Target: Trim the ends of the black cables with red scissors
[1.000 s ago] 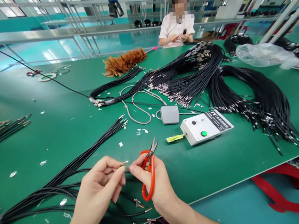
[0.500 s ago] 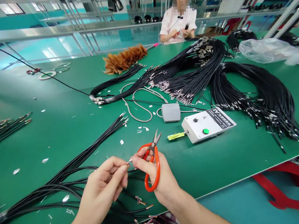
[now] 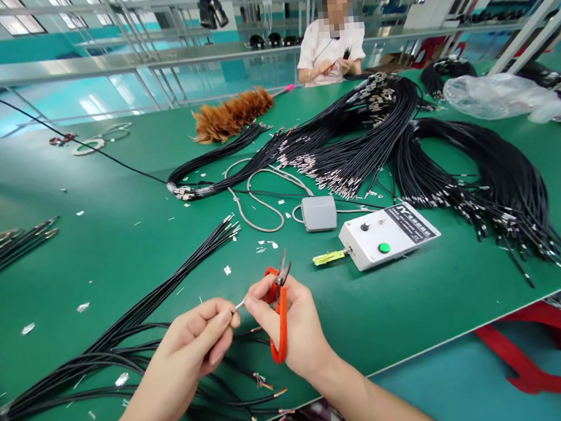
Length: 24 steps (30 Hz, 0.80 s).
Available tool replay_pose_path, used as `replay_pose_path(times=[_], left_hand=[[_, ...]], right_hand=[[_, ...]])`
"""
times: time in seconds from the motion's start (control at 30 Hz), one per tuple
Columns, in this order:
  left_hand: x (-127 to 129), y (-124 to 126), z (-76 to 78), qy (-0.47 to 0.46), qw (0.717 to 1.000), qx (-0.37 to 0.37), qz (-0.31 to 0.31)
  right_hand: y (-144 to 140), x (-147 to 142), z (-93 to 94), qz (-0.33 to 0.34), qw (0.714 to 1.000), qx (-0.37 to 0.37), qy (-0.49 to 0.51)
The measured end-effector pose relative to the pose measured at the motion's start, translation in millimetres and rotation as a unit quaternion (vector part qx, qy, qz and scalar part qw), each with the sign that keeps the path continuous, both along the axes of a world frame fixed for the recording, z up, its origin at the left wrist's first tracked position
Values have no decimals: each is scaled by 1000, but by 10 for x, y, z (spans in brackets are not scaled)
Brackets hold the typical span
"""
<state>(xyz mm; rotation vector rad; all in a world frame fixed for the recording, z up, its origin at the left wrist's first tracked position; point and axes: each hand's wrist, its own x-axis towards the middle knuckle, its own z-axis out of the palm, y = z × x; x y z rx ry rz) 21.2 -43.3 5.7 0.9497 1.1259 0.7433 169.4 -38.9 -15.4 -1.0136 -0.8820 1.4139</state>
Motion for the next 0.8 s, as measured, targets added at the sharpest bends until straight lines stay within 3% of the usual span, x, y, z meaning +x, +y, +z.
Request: replay_pose_path(times=[0.13,0.37,0.6,0.8], left_hand=[[-38,52,24,-35,999,-33,-21],[1,4,-7,0,1000,-18,18],[-13,4,-41,16,1000,-4,6],[-29,-13,-37,25,999,20,-35]], right_hand=[[29,5,-11,6,1000,17,-23],[25,37,2,13,999,-1,-32],[88,135,29,5,999,-10,-48],[139,146,67,82,996,-29,6]])
